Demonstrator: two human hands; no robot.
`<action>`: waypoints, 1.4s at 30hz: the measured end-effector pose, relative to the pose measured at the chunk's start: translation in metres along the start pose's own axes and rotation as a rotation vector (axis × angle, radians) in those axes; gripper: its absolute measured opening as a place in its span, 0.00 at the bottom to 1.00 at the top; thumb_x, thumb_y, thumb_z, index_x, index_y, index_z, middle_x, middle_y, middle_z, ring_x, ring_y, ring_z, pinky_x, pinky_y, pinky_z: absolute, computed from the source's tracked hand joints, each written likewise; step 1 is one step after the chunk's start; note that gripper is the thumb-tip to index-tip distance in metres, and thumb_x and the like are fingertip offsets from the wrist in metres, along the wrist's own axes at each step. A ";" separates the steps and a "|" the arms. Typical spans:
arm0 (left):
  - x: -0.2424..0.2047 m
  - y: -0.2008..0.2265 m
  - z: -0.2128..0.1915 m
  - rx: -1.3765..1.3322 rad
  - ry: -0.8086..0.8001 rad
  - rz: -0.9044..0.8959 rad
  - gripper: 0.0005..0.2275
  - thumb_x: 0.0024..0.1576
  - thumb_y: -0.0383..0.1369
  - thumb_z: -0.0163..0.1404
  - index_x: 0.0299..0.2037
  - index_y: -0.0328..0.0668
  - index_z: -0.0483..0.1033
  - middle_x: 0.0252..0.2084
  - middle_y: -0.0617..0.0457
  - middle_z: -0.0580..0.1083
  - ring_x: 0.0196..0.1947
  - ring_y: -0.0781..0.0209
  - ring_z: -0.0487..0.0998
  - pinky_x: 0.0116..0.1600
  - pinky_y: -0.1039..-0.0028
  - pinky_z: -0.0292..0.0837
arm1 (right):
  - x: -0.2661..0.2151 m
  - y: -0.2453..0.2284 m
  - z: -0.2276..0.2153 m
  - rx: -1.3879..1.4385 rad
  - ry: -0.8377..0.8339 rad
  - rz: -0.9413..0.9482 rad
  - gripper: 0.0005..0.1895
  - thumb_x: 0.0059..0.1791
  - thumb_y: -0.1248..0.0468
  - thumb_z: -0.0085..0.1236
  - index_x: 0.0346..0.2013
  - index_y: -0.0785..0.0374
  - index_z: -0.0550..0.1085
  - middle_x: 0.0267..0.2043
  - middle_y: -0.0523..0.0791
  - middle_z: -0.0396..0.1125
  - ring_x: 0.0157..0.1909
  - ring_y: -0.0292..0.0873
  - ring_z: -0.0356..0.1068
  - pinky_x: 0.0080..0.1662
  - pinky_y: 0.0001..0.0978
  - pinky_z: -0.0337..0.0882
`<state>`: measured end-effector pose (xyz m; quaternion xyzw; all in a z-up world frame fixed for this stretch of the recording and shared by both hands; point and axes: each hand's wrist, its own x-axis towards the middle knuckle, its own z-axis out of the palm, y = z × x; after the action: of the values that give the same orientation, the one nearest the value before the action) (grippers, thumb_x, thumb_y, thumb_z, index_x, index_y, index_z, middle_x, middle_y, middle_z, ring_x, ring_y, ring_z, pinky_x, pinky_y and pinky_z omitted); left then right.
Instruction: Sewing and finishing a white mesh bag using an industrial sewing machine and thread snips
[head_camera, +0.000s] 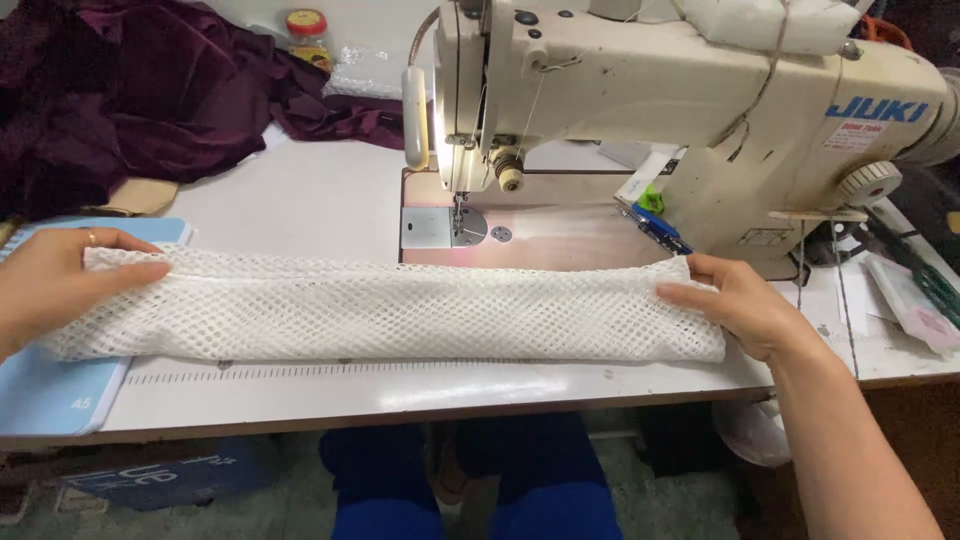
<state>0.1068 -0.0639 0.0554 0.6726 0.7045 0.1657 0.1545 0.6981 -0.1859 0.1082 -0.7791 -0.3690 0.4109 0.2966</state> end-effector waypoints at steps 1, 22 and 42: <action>-0.004 0.005 -0.001 -0.103 0.026 0.007 0.12 0.51 0.44 0.57 0.36 0.48 0.84 0.13 0.54 0.52 0.16 0.60 0.52 0.25 0.69 0.41 | -0.007 -0.003 -0.002 -0.042 0.033 0.005 0.30 0.44 0.66 0.59 0.61 0.65 0.67 0.45 0.54 0.65 0.37 0.49 0.64 0.41 0.38 0.63; -0.002 -0.001 0.020 0.979 0.655 0.331 0.22 0.47 0.55 0.54 0.50 0.59 0.77 0.42 0.59 0.73 0.40 0.59 0.75 0.35 0.69 0.73 | 0.006 0.032 -0.003 -0.500 0.252 -0.135 0.32 0.40 0.50 0.63 0.54 0.62 0.72 0.39 0.48 0.68 0.39 0.46 0.66 0.40 0.38 0.62; -0.136 0.251 0.163 0.058 0.060 0.840 0.32 0.61 0.56 0.29 0.65 0.37 0.54 0.69 0.40 0.50 0.69 0.41 0.45 0.66 0.42 0.33 | -0.010 0.006 -0.009 0.646 -0.162 -0.423 0.13 0.46 0.66 0.52 0.41 0.72 0.71 0.37 0.50 0.71 0.34 0.43 0.71 0.34 0.29 0.68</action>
<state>0.4099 -0.1855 0.0187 0.9003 0.3775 0.2141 0.0338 0.7035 -0.1990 0.1119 -0.5174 -0.3954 0.4956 0.5747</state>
